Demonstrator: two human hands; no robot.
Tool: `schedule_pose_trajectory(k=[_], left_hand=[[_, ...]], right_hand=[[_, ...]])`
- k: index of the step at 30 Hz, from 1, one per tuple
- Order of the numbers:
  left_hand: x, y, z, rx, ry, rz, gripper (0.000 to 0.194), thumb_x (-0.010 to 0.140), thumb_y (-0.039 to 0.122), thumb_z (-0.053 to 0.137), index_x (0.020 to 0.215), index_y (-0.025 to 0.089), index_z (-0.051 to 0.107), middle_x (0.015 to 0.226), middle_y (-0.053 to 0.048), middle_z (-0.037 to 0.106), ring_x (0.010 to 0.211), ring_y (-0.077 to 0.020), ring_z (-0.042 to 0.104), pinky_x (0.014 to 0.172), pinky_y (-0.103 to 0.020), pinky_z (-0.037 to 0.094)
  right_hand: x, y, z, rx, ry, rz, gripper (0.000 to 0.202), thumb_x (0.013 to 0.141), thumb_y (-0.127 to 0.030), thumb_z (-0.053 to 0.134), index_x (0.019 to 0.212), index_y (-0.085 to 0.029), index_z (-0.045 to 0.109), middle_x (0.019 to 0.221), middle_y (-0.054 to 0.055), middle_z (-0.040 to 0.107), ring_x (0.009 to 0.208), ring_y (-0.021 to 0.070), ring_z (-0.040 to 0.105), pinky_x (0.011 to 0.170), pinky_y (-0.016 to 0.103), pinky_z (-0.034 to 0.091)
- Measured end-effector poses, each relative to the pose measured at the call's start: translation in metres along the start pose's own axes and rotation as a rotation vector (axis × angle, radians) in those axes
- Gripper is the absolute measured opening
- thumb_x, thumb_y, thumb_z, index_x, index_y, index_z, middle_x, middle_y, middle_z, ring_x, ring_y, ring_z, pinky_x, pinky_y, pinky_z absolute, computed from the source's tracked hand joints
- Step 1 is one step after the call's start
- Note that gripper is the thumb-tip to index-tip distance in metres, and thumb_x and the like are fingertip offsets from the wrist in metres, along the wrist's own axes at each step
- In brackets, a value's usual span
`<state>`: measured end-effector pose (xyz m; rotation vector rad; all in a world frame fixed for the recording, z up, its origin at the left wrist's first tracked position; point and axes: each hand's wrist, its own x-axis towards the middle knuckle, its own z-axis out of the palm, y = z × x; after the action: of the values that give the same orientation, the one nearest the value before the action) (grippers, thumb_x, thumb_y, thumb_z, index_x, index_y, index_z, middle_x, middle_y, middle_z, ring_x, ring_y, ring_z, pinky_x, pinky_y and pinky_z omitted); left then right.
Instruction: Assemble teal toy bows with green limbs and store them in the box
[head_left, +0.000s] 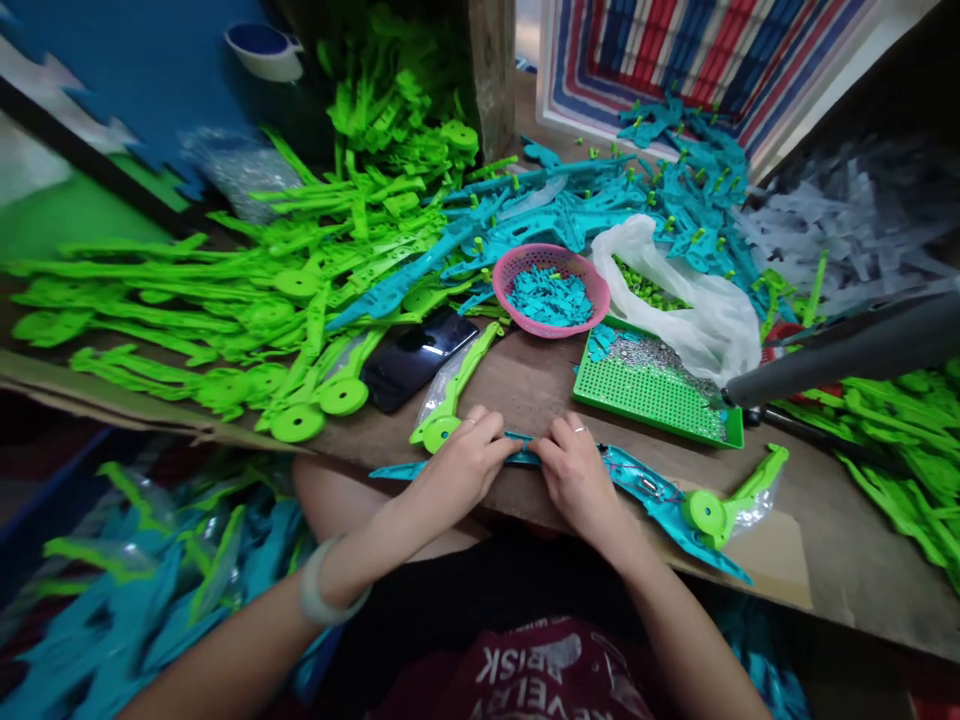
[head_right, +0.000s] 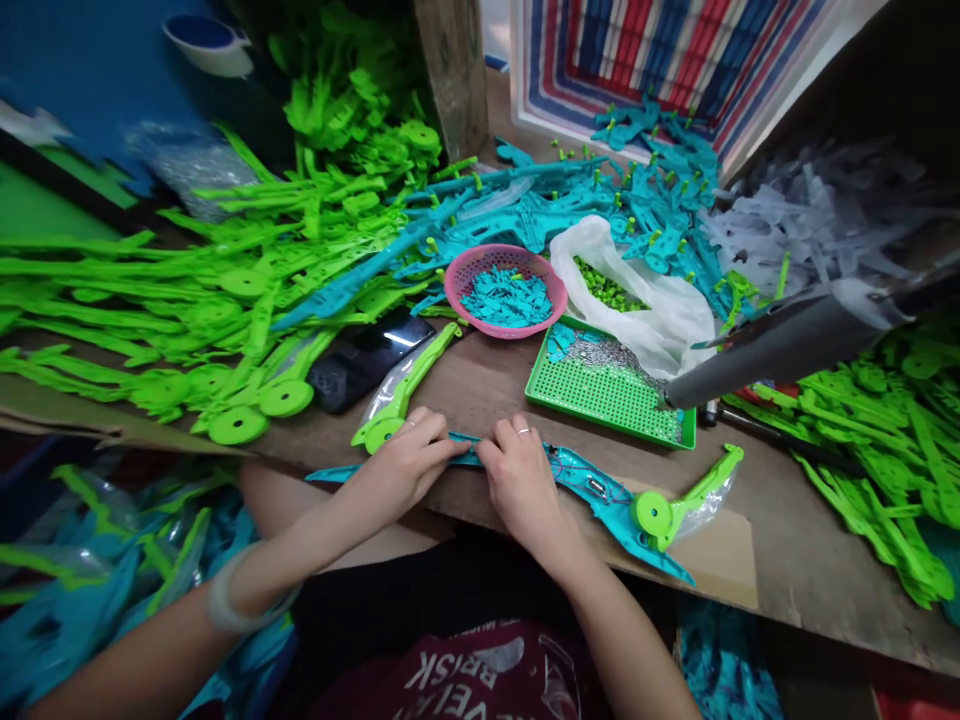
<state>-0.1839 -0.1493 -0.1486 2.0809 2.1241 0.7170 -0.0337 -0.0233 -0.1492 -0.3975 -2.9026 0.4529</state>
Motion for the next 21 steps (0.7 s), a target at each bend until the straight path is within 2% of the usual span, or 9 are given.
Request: schedule_pose_trajectory(k=[5,9,12,14,17,19,21], left_hand=[[0.002,-0.004,-0.003,0.097,-0.05,0.026,0.026,0.099,0.013,0.047,0.099,0.017,0.073,0.085,-0.007,0.053,0.085,-0.0246,0.047,0.068,-0.035,0.044],[-0.001,0.008,-0.01,0.12,-0.067,0.019,0.025,0.092,0.009,0.05,0.103,0.016,0.072,0.098,-0.01,0.06,0.096,-0.0267,0.052,0.081,-0.04,0.05],[-0.008,0.019,-0.006,0.202,0.038,-0.011,0.024,0.093,0.02,0.056,0.109,0.01,0.07,0.111,-0.015,0.063,0.108,-0.0311,0.055,0.092,-0.046,0.049],[-0.014,0.022,0.003,0.297,0.16,0.008,0.023,0.096,0.023,0.057,0.11,0.01,0.07,0.104,-0.014,0.068,0.103,-0.0295,0.059,0.095,-0.046,0.048],[-0.024,0.023,0.014,0.385,0.297,0.081,0.025,0.098,0.012,0.052,0.118,0.011,0.067,0.09,-0.007,0.072,0.094,-0.0233,0.065,0.102,-0.043,0.044],[-0.029,0.023,0.016,0.398,0.316,0.113,0.034,0.099,0.007,0.046,0.129,0.01,0.062,0.095,-0.007,0.075,0.098,-0.0218,0.068,0.107,-0.042,0.041],[-0.031,0.024,0.011,0.407,0.263,0.122,0.039,0.1,0.006,0.041,0.134,0.009,0.059,0.102,-0.009,0.076,0.103,-0.0222,0.068,0.109,-0.042,0.04]], right_hand=[[-0.003,0.001,-0.007,-0.019,-0.054,-0.008,0.025,0.097,-0.008,0.049,0.102,-0.017,0.073,0.092,0.01,0.059,0.09,0.0253,0.046,0.073,0.037,0.041],[-0.014,-0.008,-0.016,-0.135,-0.04,0.002,0.019,0.092,-0.011,0.057,0.102,-0.016,0.073,0.099,0.012,0.062,0.094,0.028,0.047,0.077,0.041,0.043],[-0.024,-0.016,-0.016,-0.2,0.022,0.017,0.021,0.092,-0.02,0.062,0.111,-0.014,0.07,0.102,0.012,0.063,0.098,0.0295,0.049,0.086,0.044,0.044],[-0.028,-0.019,-0.012,-0.236,0.06,0.008,0.024,0.094,-0.024,0.062,0.114,-0.013,0.069,0.101,0.012,0.064,0.099,0.0288,0.051,0.092,0.045,0.043],[-0.03,-0.018,-0.003,-0.298,0.105,-0.005,0.024,0.094,-0.018,0.061,0.115,-0.011,0.069,0.1,0.012,0.065,0.098,0.0276,0.053,0.096,0.044,0.042],[-0.03,-0.017,0.002,-0.32,0.139,-0.008,0.024,0.092,-0.014,0.062,0.115,-0.011,0.069,0.1,0.012,0.066,0.097,0.0271,0.054,0.096,0.044,0.042],[-0.028,-0.016,0.004,-0.324,0.166,-0.019,0.022,0.091,-0.012,0.062,0.112,-0.011,0.069,0.098,0.012,0.067,0.094,0.0266,0.054,0.094,0.043,0.043]])
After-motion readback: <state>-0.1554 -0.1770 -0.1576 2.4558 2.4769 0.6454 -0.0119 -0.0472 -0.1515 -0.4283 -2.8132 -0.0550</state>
